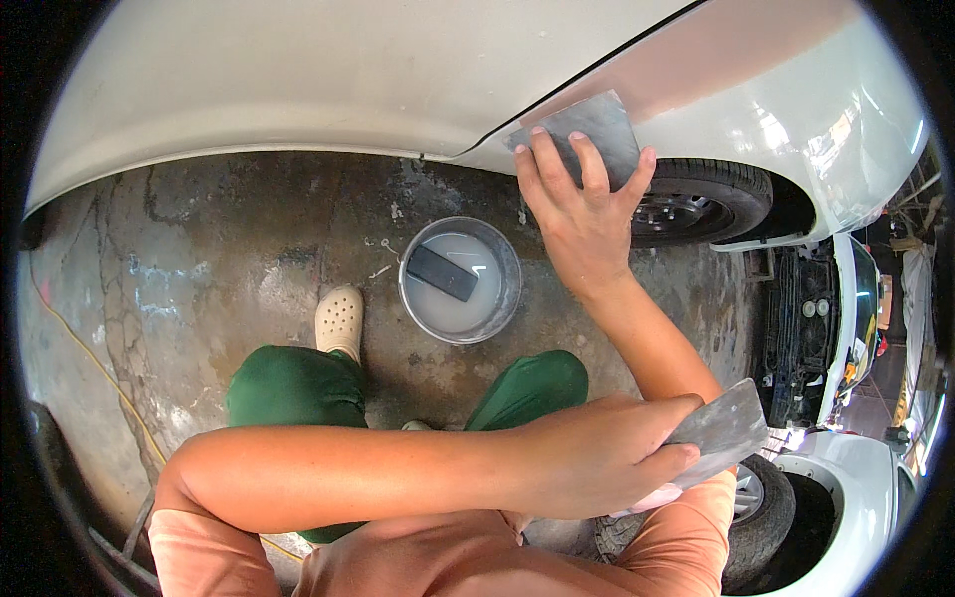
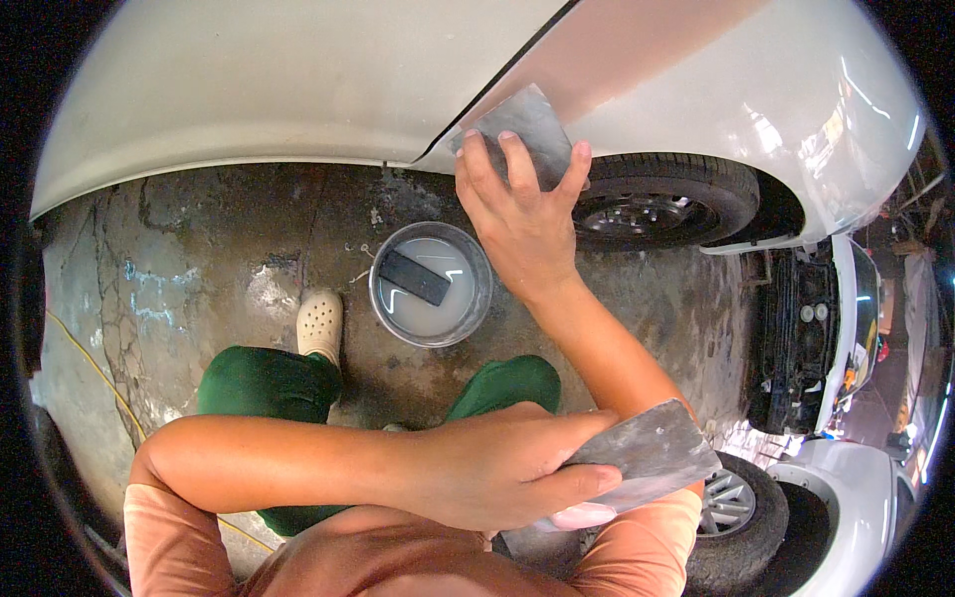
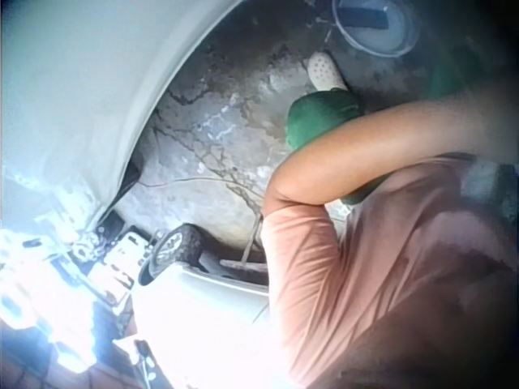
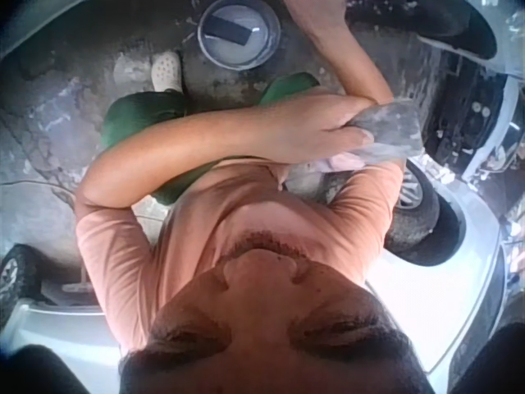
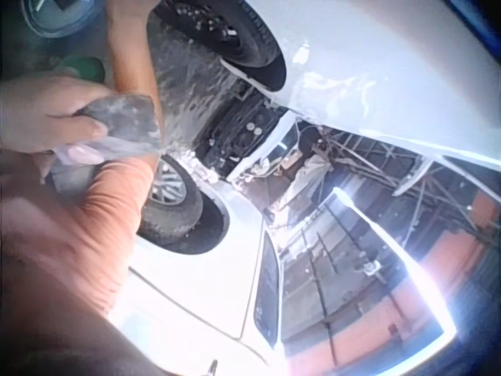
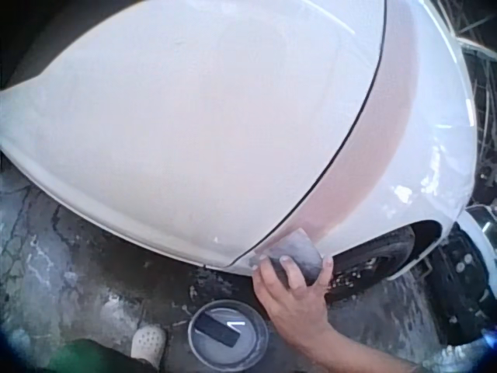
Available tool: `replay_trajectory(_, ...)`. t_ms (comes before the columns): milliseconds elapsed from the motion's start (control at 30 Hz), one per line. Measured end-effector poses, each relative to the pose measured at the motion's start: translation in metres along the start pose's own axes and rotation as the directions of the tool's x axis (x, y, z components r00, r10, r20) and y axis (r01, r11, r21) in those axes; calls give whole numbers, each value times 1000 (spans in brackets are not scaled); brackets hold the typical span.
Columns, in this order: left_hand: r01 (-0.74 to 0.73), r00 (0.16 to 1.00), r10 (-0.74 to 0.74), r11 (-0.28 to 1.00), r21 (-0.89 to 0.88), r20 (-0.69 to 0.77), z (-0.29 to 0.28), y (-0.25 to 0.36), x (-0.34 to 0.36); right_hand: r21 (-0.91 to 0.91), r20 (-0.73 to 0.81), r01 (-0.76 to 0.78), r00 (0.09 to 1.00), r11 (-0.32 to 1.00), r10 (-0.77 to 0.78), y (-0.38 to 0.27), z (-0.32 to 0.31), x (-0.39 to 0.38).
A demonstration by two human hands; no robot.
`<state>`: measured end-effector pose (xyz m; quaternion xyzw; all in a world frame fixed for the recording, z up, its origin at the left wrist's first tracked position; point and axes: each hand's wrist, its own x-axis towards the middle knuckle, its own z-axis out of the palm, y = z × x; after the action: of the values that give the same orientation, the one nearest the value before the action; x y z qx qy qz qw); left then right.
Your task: The person mixes a pink body filler using two plastic spreaders and applies it to specific areas on the side panel and the hood of a white vehicle.
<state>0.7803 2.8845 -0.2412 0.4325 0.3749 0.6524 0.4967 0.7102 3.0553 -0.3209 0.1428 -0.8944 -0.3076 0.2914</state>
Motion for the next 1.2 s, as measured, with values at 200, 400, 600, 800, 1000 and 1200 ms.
replay_trajectory(200, -54, 999, 53, 997, -48, -9, 8, 1, 2, -9, -69, 23, 997, 1000, -24, 3, 4, 4)
replay_trajectory(400, -60, 998, 60, 998, -23, -10, 7, 0, 2, -15, -75, 16, 997, 1000, -17, 1, 7, 4)
replay_trajectory(600, -61, 998, 61, 998, -2, -13, 8, -1, 0, -55, -76, 20, 997, 998, -24, 2, 12, 8)
replay_trajectory(800, -15, 1000, 15, 1000, -1, 0, 5, -2, 0, -59, 13, 45, 999, 997, -44, 29, 17, -20)
replay_trajectory(1000, 31, 999, -31, 1000, 5, 27, -2, 1, 0, -4, -32, 40, 999, 999, -40, 39, -1, -18)
replay_trajectory(1200, 49, 998, -50, 999, -15, -27, -7, 1, 1, -41, -26, 73, 997, 996, -74, 56, 7, -13)
